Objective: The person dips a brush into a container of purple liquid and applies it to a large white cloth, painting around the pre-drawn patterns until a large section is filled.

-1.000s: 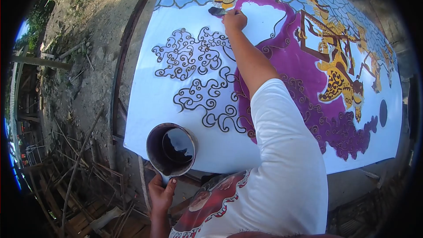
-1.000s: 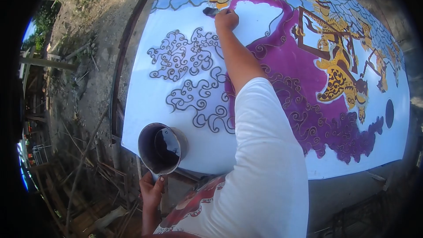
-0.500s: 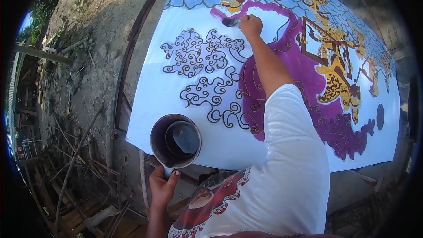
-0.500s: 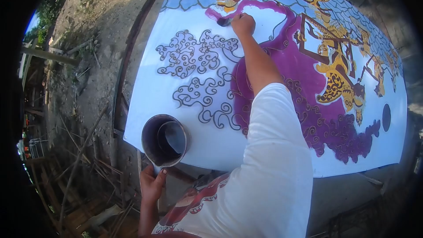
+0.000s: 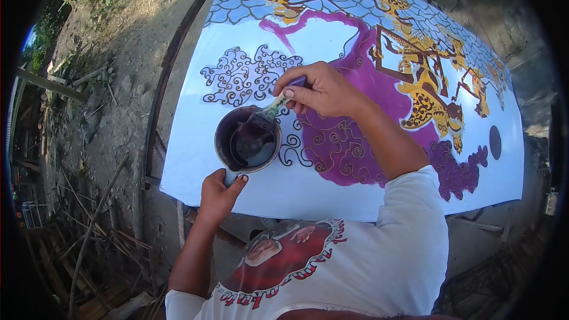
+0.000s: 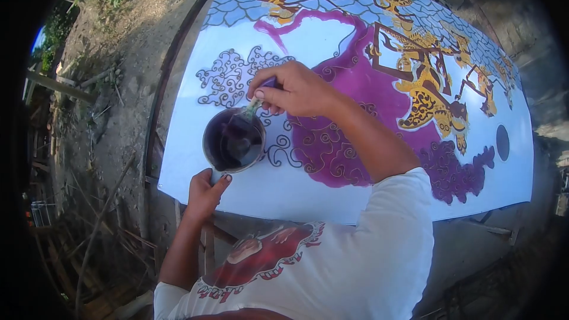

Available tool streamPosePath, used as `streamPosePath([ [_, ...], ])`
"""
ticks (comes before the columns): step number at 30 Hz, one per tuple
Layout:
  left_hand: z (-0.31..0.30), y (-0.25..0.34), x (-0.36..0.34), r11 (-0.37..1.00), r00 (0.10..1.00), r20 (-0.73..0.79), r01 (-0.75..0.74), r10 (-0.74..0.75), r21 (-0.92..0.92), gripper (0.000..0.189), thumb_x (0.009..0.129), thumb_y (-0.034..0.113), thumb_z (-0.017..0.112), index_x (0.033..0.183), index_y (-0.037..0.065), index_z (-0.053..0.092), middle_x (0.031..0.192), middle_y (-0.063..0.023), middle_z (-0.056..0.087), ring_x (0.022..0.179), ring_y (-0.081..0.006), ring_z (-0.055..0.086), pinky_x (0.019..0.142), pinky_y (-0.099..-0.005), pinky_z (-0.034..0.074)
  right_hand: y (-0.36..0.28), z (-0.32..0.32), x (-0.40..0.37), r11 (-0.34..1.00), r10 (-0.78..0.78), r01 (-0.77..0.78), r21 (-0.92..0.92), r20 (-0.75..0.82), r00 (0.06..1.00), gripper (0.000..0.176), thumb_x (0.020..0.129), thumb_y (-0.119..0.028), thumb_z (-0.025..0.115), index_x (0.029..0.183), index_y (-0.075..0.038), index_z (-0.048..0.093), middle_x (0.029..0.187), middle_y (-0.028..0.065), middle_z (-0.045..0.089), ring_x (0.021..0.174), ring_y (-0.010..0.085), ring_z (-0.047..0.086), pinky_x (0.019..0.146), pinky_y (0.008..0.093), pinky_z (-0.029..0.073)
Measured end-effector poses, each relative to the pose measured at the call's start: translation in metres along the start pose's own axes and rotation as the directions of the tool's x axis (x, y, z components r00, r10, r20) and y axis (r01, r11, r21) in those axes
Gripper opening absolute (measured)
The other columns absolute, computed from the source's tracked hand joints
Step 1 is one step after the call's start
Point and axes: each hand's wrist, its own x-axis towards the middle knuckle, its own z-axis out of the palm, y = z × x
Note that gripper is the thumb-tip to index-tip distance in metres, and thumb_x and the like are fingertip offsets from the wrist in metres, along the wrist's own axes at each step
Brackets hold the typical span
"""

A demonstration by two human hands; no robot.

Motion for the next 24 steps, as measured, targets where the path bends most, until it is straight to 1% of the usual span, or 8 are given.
streamPosePath([
  [4, 0.018, 0.014, 0.023, 0.997, 0.999, 0.010, -0.051, 0.050, 0.064, 0.048, 0.087, 0.033, 0.079, 0.064, 0.004, 0.048, 0.055, 0.0006, 0.042, 0.054, -0.0079, 0.036, 0.045, -0.0347, 0.030, 0.030, 0.025, -0.009, 0.850, -0.119, 0.182, -0.495, 0.155, 0.981, 0.018, 0.098, -0.017, 0.065, 0.110, -0.006, 0.072, 0.081, 0.0046, 0.072, 0.068, 0.0131, 0.068, 0.059, 0.0286, 0.053],
  [6, 0.026, 0.023, 0.032, 0.998, 1.000, 0.016, -0.025, 0.024, 0.055, 0.046, 0.088, 0.032, 0.078, 0.065, 0.003, 0.050, 0.054, 0.0000, 0.043, 0.053, -0.0086, 0.036, 0.045, -0.0350, 0.030, 0.053, 0.023, -0.017, 0.846, -0.181, 0.212, -0.489, 0.109, 0.977, 0.019, 0.100, -0.017, 0.061, 0.110, -0.004, 0.072, 0.082, 0.0076, 0.073, 0.067, 0.0158, 0.069, 0.060, 0.0287, 0.055],
  [8, 0.029, 0.026, 0.041, 0.998, 0.999, 0.011, -0.034, 0.034, 0.047, 0.046, 0.088, 0.032, 0.078, 0.066, 0.002, 0.051, 0.054, -0.0007, 0.044, 0.052, -0.0090, 0.036, 0.045, -0.0351, 0.031, 0.062, 0.011, -0.028, 0.951, 0.276, -0.255, 0.176, -0.107, 0.955, 0.022, 0.103, -0.016, 0.057, 0.109, -0.001, 0.070, 0.083, 0.0109, 0.073, 0.069, 0.0181, 0.070, 0.062, 0.0297, 0.059],
  [9, 0.029, 0.027, 0.046, 0.999, 0.999, 0.010, -0.038, 0.038, 0.034, 0.045, 0.088, 0.032, 0.078, 0.066, 0.002, 0.051, 0.054, -0.0006, 0.045, 0.052, -0.0087, 0.036, 0.046, -0.0350, 0.031, 0.070, 0.004, -0.033, 0.950, 0.279, -0.258, 0.177, -0.104, 0.955, 0.022, 0.103, -0.016, 0.057, 0.109, -0.001, 0.070, 0.083, 0.0109, 0.073, 0.069, 0.0181, 0.070, 0.062, 0.0297, 0.059],
  [11, 0.029, 0.026, 0.049, 0.999, 0.999, 0.006, -0.035, 0.035, 0.018, 0.045, 0.088, 0.031, 0.078, 0.066, 0.002, 0.051, 0.054, -0.0004, 0.045, 0.052, -0.0084, 0.036, 0.046, -0.0349, 0.031, 0.093, -0.011, -0.043, 0.732, 0.303, -0.040, 0.680, -0.272, 0.914, 0.026, 0.106, -0.018, 0.053, 0.111, 0.002, 0.068, 0.084, 0.0123, 0.072, 0.070, 0.0186, 0.071, 0.065, 0.0314, 0.062],
  [15, 0.021, 0.023, 0.047, 1.000, 1.000, -0.021, 0.012, -0.013, -0.013, 0.041, 0.089, 0.029, 0.078, 0.069, 0.002, 0.054, 0.056, 0.0016, 0.047, 0.052, -0.0072, 0.037, 0.045, -0.0334, 0.031, 0.149, -0.046, -0.031, 0.666, 0.320, 0.111, 0.738, -0.417, 0.851, 0.029, 0.106, -0.019, 0.050, 0.115, 0.004, 0.065, 0.087, 0.0116, 0.069, 0.073, 0.0187, 0.070, 0.066, 0.0322, 0.061],
  [20, 0.005, 0.012, 0.031, 0.990, 0.994, -0.058, 0.089, -0.095, -0.105, 0.035, 0.091, 0.025, 0.078, 0.074, 0.002, 0.058, 0.059, 0.0028, 0.051, 0.050, -0.0054, 0.040, 0.044, -0.0285, 0.033, 0.246, -0.091, 0.049, 0.700, 0.547, 0.050, 0.713, -0.579, 0.604, 0.026, 0.107, -0.019, 0.049, 0.117, 0.002, 0.061, 0.091, 0.0158, 0.070, 0.075, 0.0225, 0.071, 0.067, 0.0353, 0.064],
  [24, -0.013, 0.012, 0.001, 0.981, 0.987, -0.086, 0.120, -0.135, -0.153, 0.028, 0.092, 0.019, 0.076, 0.079, 0.001, 0.059, 0.064, 0.0040, 0.054, 0.052, -0.0039, 0.042, 0.045, -0.0258, 0.033, 0.294, -0.119, 0.105, 0.745, 0.540, 0.147, 0.651, -0.717, 0.442, 0.023, 0.103, -0.015, 0.055, 0.112, 0.005, 0.061, 0.088, 0.0163, 0.069, 0.073, 0.0247, 0.071, 0.064, 0.0367, 0.064],
])
